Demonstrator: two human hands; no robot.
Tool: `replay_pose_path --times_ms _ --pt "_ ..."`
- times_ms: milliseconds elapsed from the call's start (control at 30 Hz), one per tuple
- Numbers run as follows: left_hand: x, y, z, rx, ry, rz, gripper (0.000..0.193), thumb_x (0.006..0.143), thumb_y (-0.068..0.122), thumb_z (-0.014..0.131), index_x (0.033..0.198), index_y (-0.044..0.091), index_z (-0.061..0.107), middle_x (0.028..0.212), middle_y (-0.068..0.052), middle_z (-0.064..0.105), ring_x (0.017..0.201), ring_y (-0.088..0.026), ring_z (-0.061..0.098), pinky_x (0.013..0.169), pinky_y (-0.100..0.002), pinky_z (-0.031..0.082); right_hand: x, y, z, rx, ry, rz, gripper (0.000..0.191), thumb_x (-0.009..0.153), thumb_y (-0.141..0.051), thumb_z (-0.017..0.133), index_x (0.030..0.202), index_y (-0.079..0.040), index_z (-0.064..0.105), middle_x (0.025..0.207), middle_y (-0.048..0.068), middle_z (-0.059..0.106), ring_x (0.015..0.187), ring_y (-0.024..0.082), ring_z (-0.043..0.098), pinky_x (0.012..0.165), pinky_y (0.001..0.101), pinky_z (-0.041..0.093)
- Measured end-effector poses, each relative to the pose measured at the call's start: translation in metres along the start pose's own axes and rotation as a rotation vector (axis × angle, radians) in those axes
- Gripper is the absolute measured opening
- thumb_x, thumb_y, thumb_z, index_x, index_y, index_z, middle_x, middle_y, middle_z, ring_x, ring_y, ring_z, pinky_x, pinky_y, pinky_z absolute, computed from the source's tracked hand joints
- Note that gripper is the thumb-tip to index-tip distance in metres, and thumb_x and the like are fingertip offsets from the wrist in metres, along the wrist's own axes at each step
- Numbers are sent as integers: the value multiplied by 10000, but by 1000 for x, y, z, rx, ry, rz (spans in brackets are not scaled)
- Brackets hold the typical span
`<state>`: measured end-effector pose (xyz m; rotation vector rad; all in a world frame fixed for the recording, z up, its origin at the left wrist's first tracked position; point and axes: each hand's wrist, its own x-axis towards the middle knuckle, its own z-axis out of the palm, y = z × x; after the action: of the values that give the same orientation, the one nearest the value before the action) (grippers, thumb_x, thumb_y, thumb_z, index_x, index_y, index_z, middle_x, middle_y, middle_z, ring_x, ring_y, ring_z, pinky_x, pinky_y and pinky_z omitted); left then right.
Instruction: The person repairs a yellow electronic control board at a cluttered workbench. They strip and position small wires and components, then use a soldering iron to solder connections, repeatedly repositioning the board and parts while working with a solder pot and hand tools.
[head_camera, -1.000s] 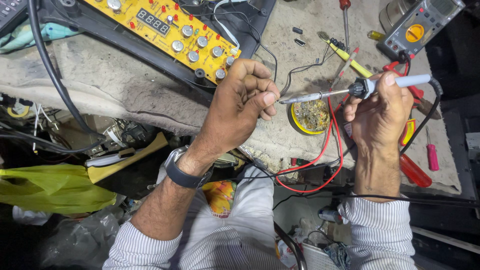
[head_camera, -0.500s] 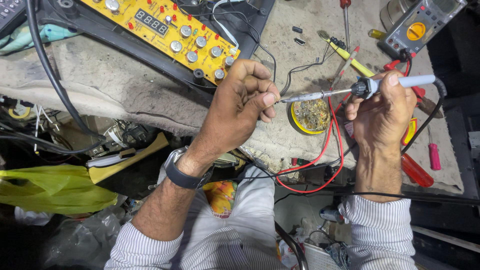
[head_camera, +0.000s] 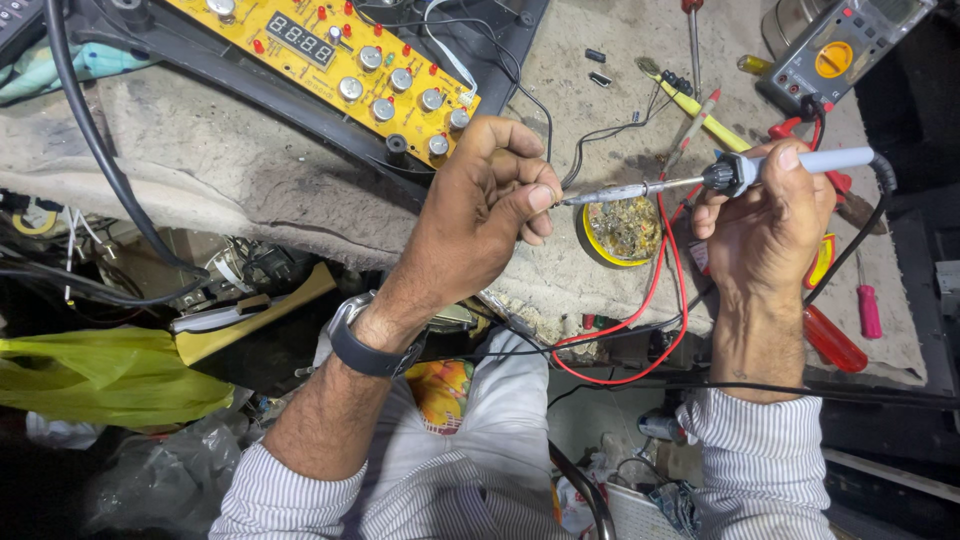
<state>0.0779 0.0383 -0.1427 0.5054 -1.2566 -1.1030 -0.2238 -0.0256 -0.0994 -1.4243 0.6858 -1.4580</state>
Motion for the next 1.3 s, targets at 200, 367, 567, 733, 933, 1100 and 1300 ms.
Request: replay_pose_path --times_ms 200,367,567,733,933,1100,1300 --pt "0 1 1 0 7 1 261 1063 3 586 1264 29 422 1016 -60 661 824 -78 661 715 -252 606 -1 0 -2 16 -6 -2 366 1147 -306 672 1050 45 636 823 155 645 601 237 611 510 361 487" --pt "-1 0 1 7 5 6 266 1066 10 592 1274 28 427 1015 -60 659 827 -80 658 717 -253 606 -3 1 -3 21 -5 -3 336 1125 -289 659 1056 39 637 804 152 637 596 238 611 507 360 486" --pt "-1 0 2 -10 3 16 264 1071 16 590 1276 28 424 1019 -60 657 832 -79 656 721 -253 604 -3 0 -3 11 -3 -8 358 1149 -300 674 1051 43 640 790 150 632 580 236 603 498 357 482" --pt "-2 1 1 0 6 10 261 1069 19 593 1268 26 425 1014 -61 658 826 -77 659 716 -251 606 -3 -1 -1 9 -2 -11 346 1146 -294 672 1051 36 636 784 149 630 590 231 612 499 354 492" --pt "-1 3 2 12 10 5 251 1068 21 594 1255 24 425 1009 -61 660 822 -75 661 706 -248 609 -3 -1 1 -1 -8 -13 368 1154 -302 671 1039 45 637 771 143 626 594 220 616 490 343 490" --pt "-1 4 3 6 12 0 254 1066 17 595 1256 23 426 1005 -61 658 816 -76 659 704 -248 606 -3 -1 1 0 -4 -14 342 1130 -288 657 1045 43 635 788 147 636 606 220 623 492 344 488" --pt "-2 2 2 -1 13 -2 250 1070 13 588 1259 28 425 1011 -54 651 818 -74 655 705 -247 602 -3 -1 0 2 -22 -17 358 1149 -293 661 1011 34 616 788 148 636 595 221 613 493 346 480"
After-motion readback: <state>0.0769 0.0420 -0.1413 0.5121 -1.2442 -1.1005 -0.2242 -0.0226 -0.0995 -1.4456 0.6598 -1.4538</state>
